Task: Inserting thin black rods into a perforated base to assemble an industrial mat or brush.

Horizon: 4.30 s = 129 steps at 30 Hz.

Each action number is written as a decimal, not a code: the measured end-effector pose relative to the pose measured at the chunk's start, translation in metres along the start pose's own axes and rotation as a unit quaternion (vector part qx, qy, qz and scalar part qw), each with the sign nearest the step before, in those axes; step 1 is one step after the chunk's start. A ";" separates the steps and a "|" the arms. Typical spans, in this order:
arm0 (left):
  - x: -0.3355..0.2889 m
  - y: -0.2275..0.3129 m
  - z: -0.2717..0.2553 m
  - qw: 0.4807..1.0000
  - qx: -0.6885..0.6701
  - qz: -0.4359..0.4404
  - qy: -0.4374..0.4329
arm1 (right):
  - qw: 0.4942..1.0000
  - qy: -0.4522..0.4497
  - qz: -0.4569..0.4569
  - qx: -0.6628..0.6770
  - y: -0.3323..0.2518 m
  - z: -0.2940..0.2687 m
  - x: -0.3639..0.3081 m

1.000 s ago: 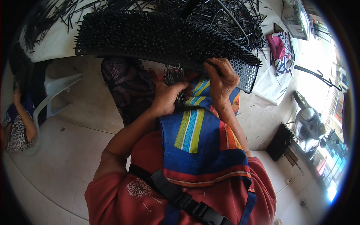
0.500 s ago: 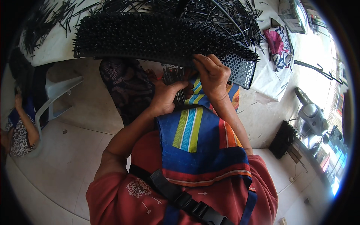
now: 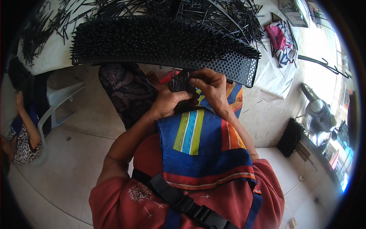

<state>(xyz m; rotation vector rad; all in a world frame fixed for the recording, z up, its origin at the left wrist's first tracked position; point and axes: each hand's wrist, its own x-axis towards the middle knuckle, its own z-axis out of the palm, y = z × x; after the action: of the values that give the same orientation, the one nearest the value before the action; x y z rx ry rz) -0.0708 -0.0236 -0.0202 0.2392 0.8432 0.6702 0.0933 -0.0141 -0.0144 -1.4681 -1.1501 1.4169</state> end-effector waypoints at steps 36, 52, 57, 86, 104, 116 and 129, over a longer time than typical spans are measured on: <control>-0.004 -0.013 -0.012 0.985 0.145 0.046 0.081 | 0.915 0.181 -0.234 -0.274 -0.016 -0.010 0.022; -0.004 0.002 0.000 0.995 0.061 0.043 0.058 | 0.972 0.046 -0.089 -0.212 -0.020 -0.006 0.007; -0.001 0.011 0.006 0.999 0.030 0.017 0.010 | 0.999 0.012 0.033 -0.017 -0.013 -0.008 0.007; 0.000 -0.017 -0.003 0.993 0.100 0.033 0.061 | 0.997 0.026 0.017 0.069 -0.012 -0.015 -0.020; 0.001 -0.019 -0.013 0.986 0.164 -0.022 0.031 | 0.936 0.289 -0.178 -0.088 -0.009 -0.038 0.005; 0.001 -0.022 -0.011 0.988 0.140 0.018 0.067 | 0.895 0.205 -0.276 -0.284 -0.012 -0.035 0.019; -0.003 -0.003 -0.005 0.998 -0.008 -0.032 0.061 | 0.932 0.086 -0.177 -0.304 -0.017 -0.020 -0.012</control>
<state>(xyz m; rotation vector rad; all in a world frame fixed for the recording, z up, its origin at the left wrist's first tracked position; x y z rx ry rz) -0.0743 -0.0283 -0.0235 0.1582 0.9586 0.6363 0.1120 -0.0194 0.0067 -1.6387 -1.7301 0.6906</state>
